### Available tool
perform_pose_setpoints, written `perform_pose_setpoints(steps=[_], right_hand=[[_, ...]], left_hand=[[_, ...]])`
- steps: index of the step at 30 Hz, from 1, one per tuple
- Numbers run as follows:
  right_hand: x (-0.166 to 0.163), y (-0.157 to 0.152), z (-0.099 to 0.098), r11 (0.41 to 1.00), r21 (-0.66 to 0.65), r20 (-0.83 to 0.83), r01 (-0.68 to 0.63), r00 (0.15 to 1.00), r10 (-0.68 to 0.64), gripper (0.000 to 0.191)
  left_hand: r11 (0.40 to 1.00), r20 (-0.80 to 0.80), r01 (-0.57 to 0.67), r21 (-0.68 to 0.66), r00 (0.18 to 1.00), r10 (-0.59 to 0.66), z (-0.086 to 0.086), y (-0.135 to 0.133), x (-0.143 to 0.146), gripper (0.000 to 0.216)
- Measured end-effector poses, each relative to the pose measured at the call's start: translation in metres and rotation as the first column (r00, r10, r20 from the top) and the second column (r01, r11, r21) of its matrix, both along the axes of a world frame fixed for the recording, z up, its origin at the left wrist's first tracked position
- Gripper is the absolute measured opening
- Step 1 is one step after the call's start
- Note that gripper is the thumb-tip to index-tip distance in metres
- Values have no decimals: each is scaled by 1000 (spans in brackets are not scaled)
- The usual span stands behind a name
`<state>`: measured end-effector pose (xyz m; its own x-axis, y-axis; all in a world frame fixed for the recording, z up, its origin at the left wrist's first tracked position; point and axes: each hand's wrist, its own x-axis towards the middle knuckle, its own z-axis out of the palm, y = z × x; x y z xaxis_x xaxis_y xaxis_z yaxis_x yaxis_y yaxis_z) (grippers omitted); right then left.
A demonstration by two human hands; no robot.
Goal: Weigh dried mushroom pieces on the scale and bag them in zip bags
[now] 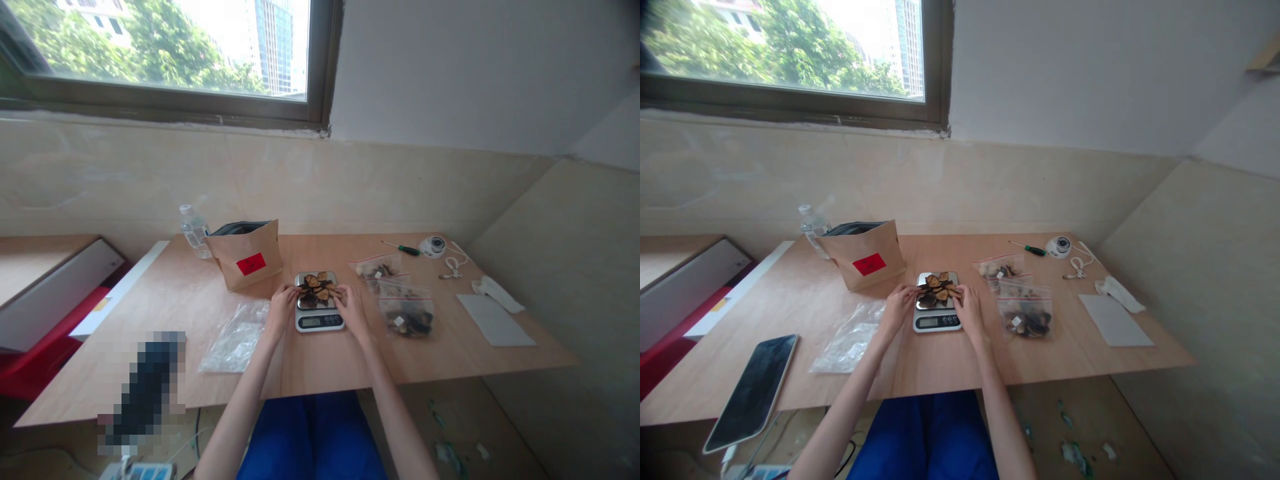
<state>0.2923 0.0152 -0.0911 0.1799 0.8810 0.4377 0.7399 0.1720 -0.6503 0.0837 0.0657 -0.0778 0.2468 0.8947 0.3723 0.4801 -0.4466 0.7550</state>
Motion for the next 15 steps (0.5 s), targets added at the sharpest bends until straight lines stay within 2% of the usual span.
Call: perform_pose_setpoints(steps=[4, 8, 10, 12, 15], right_hand=[[10, -9, 2, 1000, -19, -85, -24, 996, 22, 14], [27, -32, -6, 989, -45, -62, 138, 988, -140, 16], [32, -39, -9, 985, -62, -28, 158, 987, -160, 16], [32, -37, -7, 986, -68, 8, 149, 989, -149, 18], [22, -12, 12, 992, -39, 16, 120, 993, -120, 23]], left_hand=[[1000, -6, 29, 3, 1000, -29, -1, -1, 0, 24], [1000, 20, 18, 0, 1000, -18, -2, -12, -8, 31], [999, 57, -33, -4, 998, 33, 0, -24, -13, 32], [994, 89, -103, -21, 990, 105, 2, -38, -19, 31], [981, 88, -191, -39, 977, 194, 6, -61, -30, 27]])
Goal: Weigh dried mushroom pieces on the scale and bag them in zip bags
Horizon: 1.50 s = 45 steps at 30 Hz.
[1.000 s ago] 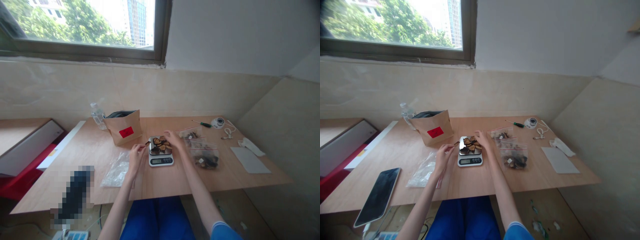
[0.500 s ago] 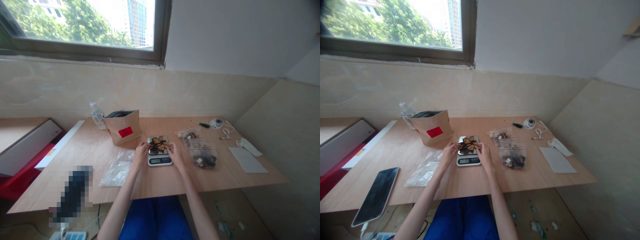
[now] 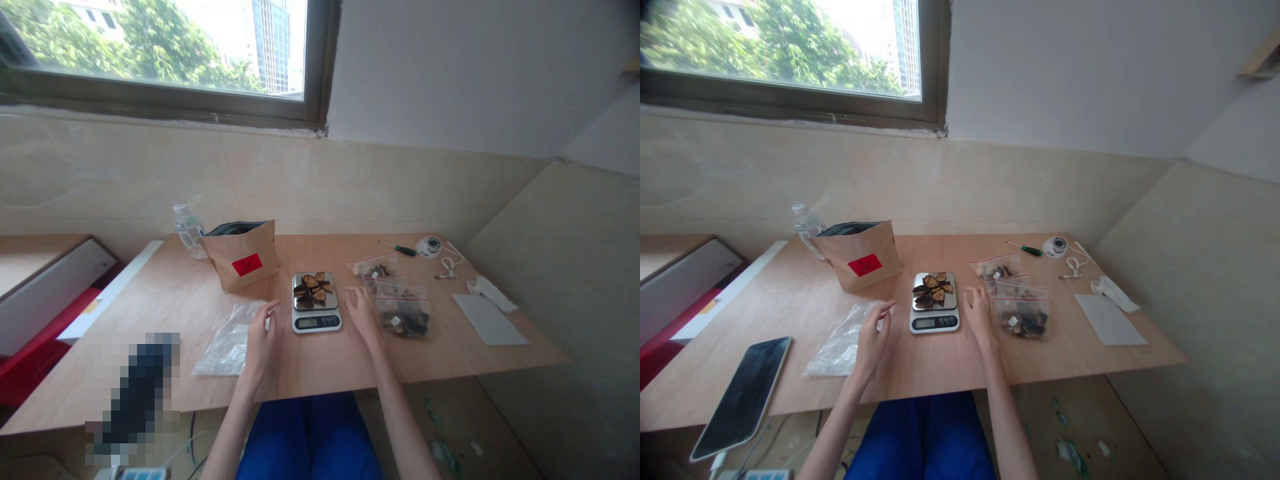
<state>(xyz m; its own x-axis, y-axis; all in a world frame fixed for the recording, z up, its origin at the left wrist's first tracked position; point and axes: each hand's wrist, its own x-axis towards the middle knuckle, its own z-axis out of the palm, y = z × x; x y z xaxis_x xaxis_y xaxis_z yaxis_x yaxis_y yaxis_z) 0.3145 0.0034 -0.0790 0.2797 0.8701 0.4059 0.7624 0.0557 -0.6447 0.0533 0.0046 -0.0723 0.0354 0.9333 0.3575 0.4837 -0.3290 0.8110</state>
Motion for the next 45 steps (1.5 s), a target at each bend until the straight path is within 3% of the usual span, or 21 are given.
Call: perform_pose_setpoints(steps=[2, 5, 8, 14, 21, 26, 29, 33, 37, 41, 45], right_hand=[[-8, 27, 19, 997, -21, -28, -70, 997, 70, 25], [-18, 66, 43, 965, -179, -26, -190, 982, 188, 21], [-20, 90, 52, 924, -271, -44, -270, 962, 269, 13], [-14, 92, 39, 885, -315, -147, -343, 939, 312, 11], [-10, 89, 23, 905, -242, -240, -350, 925, 294, 16], [-2, 88, 18, 956, -162, -235, -244, 951, 203, 25], [1, 71, 20, 982, -89, -231, -165, 963, 141, 32], [-6, 20, 21, 995, 85, -288, -58, 954, 80, 33], [-35, -43, 18, 997, 82, -449, 9, 893, 29, 29], [-88, -84, 17, 985, 2, -527, -173, 837, 148, 26], [-149, -94, 20, 904, -46, -639, -425, 708, 300, 30]], left_hand=[[999, -35, -43, -9, 998, 43, 0, -14, -9, 27], [994, -140, -105, -9, 985, 102, -6, -31, -22, 26], [987, -237, -161, 19, 958, 161, -17, -42, -35, 25], [988, -284, -154, 21, 947, 153, -32, -52, -45, 29], [988, -297, -155, -8, 944, 145, -28, -51, -41, 32], [987, -309, -157, -12, 940, 146, -25, -53, -41, 31], [988, -289, -156, -5, 946, 148, -25, -53, -40, 30], [987, -244, -160, 5, 957, 156, -28, -51, -42, 28], [979, -211, -200, -33, 959, 189, -26, -52, -44, 27], [940, -181, -339, 35, 923, 339, -14, -62, -36, 25], [927, -80, -359, 110, 926, 368, -3, -79, -22, 20]])
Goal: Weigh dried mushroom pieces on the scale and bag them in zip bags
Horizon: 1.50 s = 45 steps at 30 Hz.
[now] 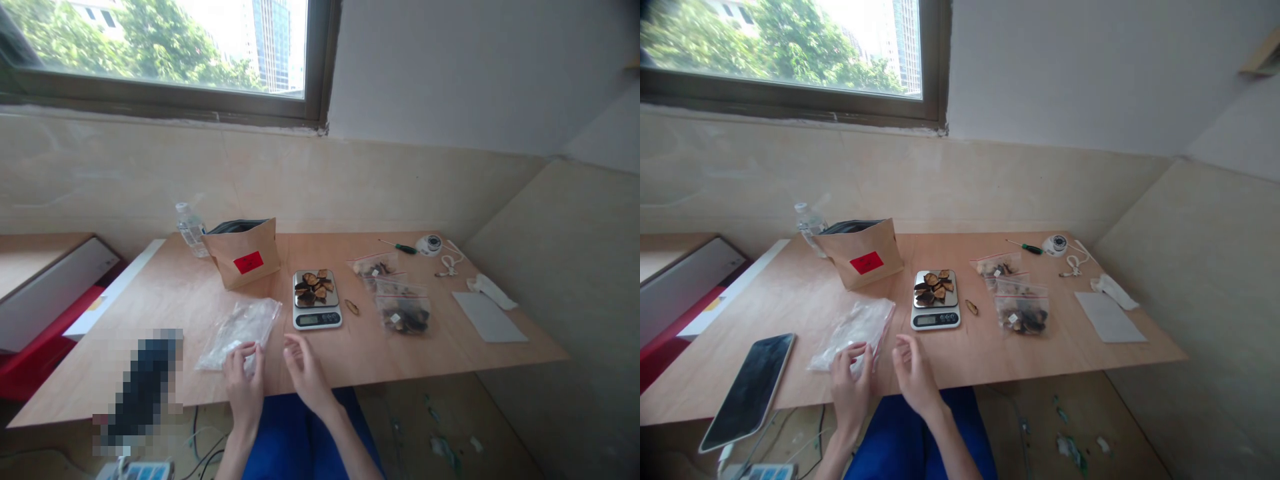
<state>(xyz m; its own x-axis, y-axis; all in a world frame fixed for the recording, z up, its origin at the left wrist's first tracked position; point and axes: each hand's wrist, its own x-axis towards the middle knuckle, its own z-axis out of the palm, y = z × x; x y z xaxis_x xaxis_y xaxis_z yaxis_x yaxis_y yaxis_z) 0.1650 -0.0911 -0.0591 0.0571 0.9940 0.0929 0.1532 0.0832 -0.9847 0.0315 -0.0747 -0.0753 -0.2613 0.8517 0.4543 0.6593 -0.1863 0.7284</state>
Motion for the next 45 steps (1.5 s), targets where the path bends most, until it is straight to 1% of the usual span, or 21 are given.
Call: perform_pose_setpoints(steps=[3, 5, 8, 12, 15, 17, 19, 22, 23, 24, 25, 26, 27, 28, 29, 31, 32, 34, 36, 40, 45], right_hand=[[-28, 2, 6, 998, -20, -102, -62, 993, 59, 32], [-35, 5, 10, 998, 3, -136, -62, 989, 61, 29], [-30, 7, 15, 998, 23, -135, -55, 989, 58, 29], [-17, 9, 13, 998, -24, -142, -57, 988, 52, 31], [-14, 10, 9, 998, -29, -158, -59, 986, 54, 32], [-13, 11, 9, 994, -23, -152, -104, 983, 99, 33], [-12, 13, 12, 984, 1, -95, -176, 980, 175, 34], [-6, 27, 20, 950, 87, 101, -299, 952, 290, 30], [-2, 35, 23, 942, 125, 181, -311, 941, 286, 29], [2, 46, 26, 943, 164, 261, -291, 934, 243, 29], [7, 59, 28, 949, 200, 341, -242, 926, 165, 28], [12, 73, 30, 960, 230, 418, -158, 907, 49, 27], [18, 87, 31, 967, 245, 508, -72, 859, -65, 25], [23, 101, 31, 970, 242, 609, -5, 779, -148, 21], [28, 114, 31, 973, 227, 703, 37, 685, -190, 19], [34, 133, 29, 982, 186, 843, 38, 507, -179, 18], [37, 139, 28, 987, 162, 885, 16, 440, -152, 18], [39, 147, 27, 992, 123, 927, -40, 361, -100, 17], [39, 151, 25, 992, 100, 938, -75, 339, -69, 18], [42, 154, 26, 991, 79, 935, -108, 353, -36, 20], [50, 151, 36, 992, 97, 923, -74, 381, -62, 25]], left_hand=[[995, 55, 101, 5, 993, -101, 5, -12, 6, 16], [988, 72, 156, 8, 985, -156, 7, -17, 6, 16], [976, 87, 215, 19, 973, -216, 8, -20, 3, 20], [955, 115, 297, 10, 948, -297, 7, -18, 2, 24], [956, 104, 293, 5, 951, -292, 3, -15, 3, 28], [964, 88, 266, -5, 960, -265, 1, -12, 4, 33], [974, 80, 227, 9, 971, -226, -1, -8, 2, 36], [980, 91, 192, 43, 977, -195, -2, -3, -2, 34], [982, 93, 186, 42, 978, -189, -1, -1, -3, 32], [984, 94, 177, 35, 979, -179, 0, 0, -4, 29], [986, 91, 164, 27, 982, -165, 0, 1, -5, 28], [989, 86, 146, 19, 985, -147, 1, 1, -6, 27], [992, 82, 128, 13, 988, -129, 2, 2, -7, 27], [993, 78, 115, 7, 990, -115, 3, 2, -8, 27], [994, 75, 107, 1, 991, -107, 3, 2, -9, 28], [994, 74, 106, -15, 992, -105, 2, 1, -11, 27], [993, 76, 112, -22, 991, -110, 1, 0, -13, 27], [992, 82, 124, -33, 989, -121, -1, -1, -15, 26], [991, 90, 127, -41, 988, -122, -1, -1, -16, 26], [990, 105, 136, -46, 986, -130, -1, -2, -15, 26], [987, 95, 158, -17, 983, -155, -2, -2, -17, 24]])
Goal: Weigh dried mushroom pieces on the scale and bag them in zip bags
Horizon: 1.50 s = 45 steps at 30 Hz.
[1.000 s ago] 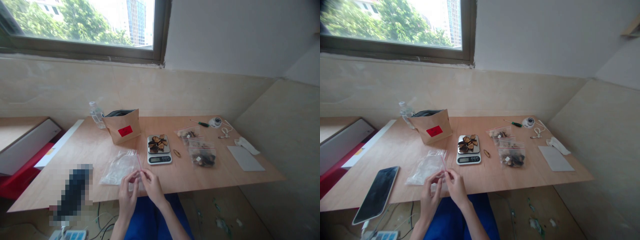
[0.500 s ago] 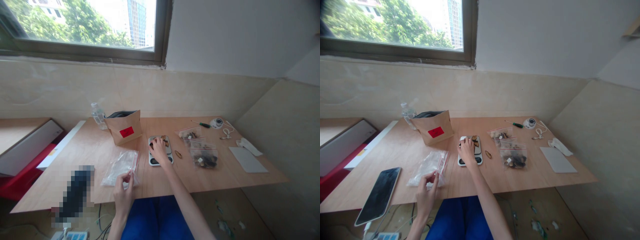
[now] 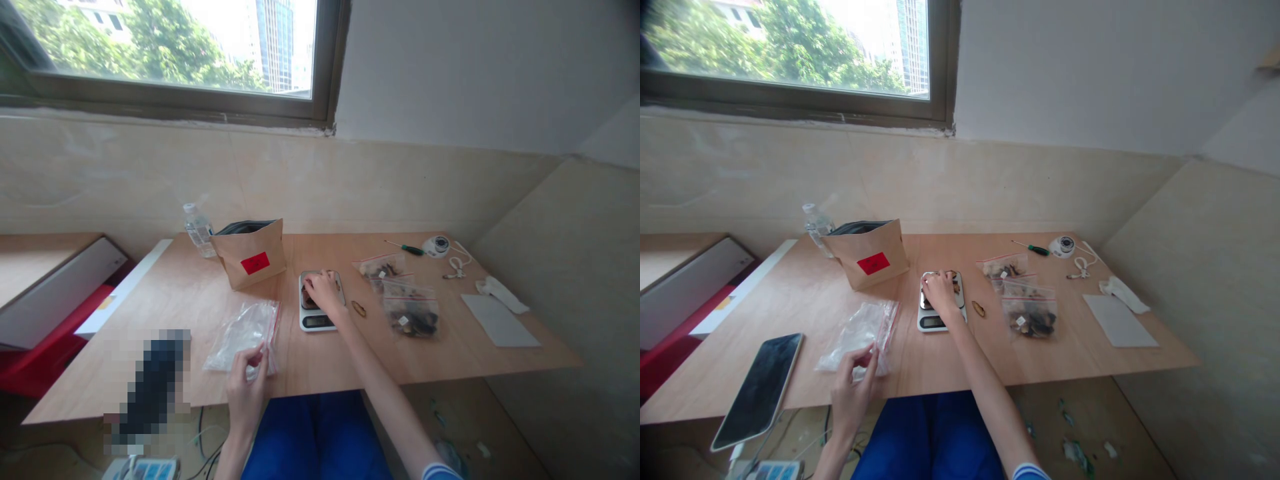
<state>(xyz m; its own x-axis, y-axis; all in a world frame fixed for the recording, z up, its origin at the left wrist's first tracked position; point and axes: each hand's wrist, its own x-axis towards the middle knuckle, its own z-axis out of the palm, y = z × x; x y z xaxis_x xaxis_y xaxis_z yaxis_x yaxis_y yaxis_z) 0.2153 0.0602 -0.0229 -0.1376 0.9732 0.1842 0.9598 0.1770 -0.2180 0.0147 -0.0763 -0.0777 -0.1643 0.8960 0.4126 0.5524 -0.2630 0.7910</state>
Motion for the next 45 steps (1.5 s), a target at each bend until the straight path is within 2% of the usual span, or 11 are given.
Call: perform_pose_setpoints(steps=[4, 9, 12, 16, 19, 22, 27, 33, 36, 41, 45], right_hand=[[8, -10, 9, 1000, -2, -20, 2, 1000, -2, 28], [18, -24, 15, 992, 115, -251, 48, 968, -18, 29], [25, -31, 12, 978, 185, -382, 94, 924, -17, 31], [39, -35, 1, 971, 186, -474, 151, 879, -46, 31], [47, -34, -9, 974, 170, -467, 151, 883, -55, 25], [46, -27, -14, 986, 152, -388, 72, 922, -7, 20], [37, -4, -14, 994, 52, -168, -94, 980, 102, 16], [33, 8, -11, 988, 3, -53, -153, 987, 153, 6], [33, 5, -5, 989, 69, -108, -132, 984, 139, 7], [52, -24, 6, 959, 283, -364, 34, 929, 75, 12], [76, -63, -7, 952, 283, -410, 116, 912, 11, 17]], left_hand=[[1000, -17, 12, 13, 1000, -12, -2, 0, -1, 22], [1000, -21, 13, 0, 1000, -13, -2, 0, 1, 25], [1000, -15, 17, -11, 1000, -17, 0, 0, 2, 26], [1000, -16, 26, -8, 1000, -26, 1, -1, 1, 25], [999, -19, 31, -5, 999, -31, 1, -2, 1, 23], [1000, -19, 28, 3, 999, -28, 2, -2, 3, 23], [999, -22, 33, -2, 999, -33, 4, -2, 4, 25], [1000, -22, 16, -24, 1000, -16, 4, -4, -1, 26], [1000, -25, 11, -20, 1000, -11, 3, -4, -3, 26], [1000, -20, 11, -20, 1000, -11, 3, -3, -2, 27], [999, -17, 22, -27, 1000, -23, 2, -2, -2, 27]])
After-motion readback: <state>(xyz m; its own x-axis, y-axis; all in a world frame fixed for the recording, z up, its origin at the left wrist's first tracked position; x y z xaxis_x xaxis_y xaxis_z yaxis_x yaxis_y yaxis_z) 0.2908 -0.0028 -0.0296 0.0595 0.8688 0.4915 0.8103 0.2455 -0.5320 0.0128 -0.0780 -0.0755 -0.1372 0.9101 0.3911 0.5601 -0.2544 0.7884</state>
